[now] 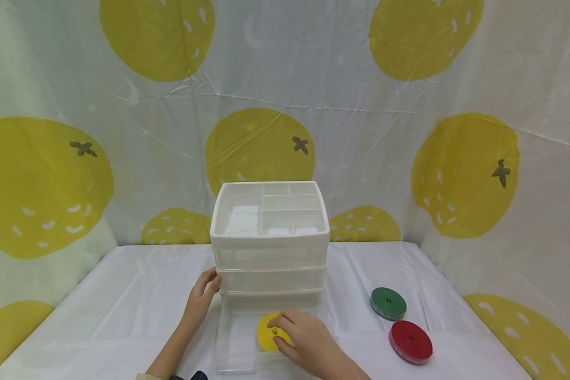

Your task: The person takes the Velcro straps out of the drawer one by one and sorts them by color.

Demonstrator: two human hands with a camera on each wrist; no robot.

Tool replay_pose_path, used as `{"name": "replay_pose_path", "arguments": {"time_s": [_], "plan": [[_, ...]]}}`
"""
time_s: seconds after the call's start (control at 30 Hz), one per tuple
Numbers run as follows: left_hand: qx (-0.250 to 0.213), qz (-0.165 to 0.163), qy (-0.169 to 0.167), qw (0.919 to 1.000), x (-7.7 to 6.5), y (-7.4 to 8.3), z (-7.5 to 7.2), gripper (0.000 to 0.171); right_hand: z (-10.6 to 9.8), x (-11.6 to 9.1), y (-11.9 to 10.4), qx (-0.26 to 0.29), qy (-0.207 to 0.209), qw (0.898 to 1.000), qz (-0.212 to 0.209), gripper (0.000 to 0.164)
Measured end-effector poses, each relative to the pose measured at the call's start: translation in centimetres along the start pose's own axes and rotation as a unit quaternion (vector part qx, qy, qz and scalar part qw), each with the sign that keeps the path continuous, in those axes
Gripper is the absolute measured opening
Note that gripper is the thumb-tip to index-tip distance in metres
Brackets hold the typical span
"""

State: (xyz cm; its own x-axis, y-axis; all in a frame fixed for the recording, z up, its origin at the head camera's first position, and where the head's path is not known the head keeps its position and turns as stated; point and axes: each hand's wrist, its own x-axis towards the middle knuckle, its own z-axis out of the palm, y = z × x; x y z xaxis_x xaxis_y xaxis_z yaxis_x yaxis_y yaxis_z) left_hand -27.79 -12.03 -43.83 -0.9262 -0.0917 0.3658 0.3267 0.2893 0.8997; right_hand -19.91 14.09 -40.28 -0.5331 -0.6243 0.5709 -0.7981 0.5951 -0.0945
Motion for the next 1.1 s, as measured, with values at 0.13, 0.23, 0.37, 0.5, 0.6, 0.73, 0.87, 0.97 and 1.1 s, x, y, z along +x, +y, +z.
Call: {"name": "replay_pose_path", "arguments": {"time_s": [0.13,0.23,0.37,0.5,0.6,0.73,0.87,0.97,1.1], "plan": [[-0.001,0.006,-0.002,1.0000,0.0,-0.1,0.0,0.036,0.3,0.4,0.2,-0.025,0.004,1.000,0.005,0.030],[-0.001,0.006,-0.003,1.0000,0.1,-0.1,0.0,0.037,0.5,0.6,0.4,-0.033,-0.013,0.999,0.013,0.033],[-0.001,0.001,-0.002,1.0000,0.1,-0.1,0.0,0.036,0.5,1.0,0.7,-0.016,-0.072,0.996,0.043,0.036],[-0.003,-0.001,-0.001,1.0000,0.1,0.0,0.0,0.036,0.6,1.5,1.0,0.020,-0.150,0.984,0.093,0.041],[-0.001,0.002,-0.004,1.0000,0.1,0.0,-0.1,0.037,0.8,1.9,1.3,0.045,-0.197,0.971,0.124,0.048],[0.001,0.002,-0.003,1.0000,0.2,0.0,0.0,0.037,1.1,2.3,1.6,0.062,-0.234,0.959,0.148,0.055],[0.006,0.002,0.000,1.0000,0.2,-0.1,0.0,0.037,1.4,2.4,1.8,0.067,-0.249,0.952,0.166,0.058],[0.009,0.009,-0.001,0.9999,0.2,-0.1,0.0,0.037,1.7,2.5,2.0,0.069,-0.255,0.950,0.165,0.058],[0.005,0.009,0.001,0.9999,0.1,-0.1,0.0,0.037,1.9,2.6,2.1,0.071,-0.267,0.947,0.162,0.057]]}}
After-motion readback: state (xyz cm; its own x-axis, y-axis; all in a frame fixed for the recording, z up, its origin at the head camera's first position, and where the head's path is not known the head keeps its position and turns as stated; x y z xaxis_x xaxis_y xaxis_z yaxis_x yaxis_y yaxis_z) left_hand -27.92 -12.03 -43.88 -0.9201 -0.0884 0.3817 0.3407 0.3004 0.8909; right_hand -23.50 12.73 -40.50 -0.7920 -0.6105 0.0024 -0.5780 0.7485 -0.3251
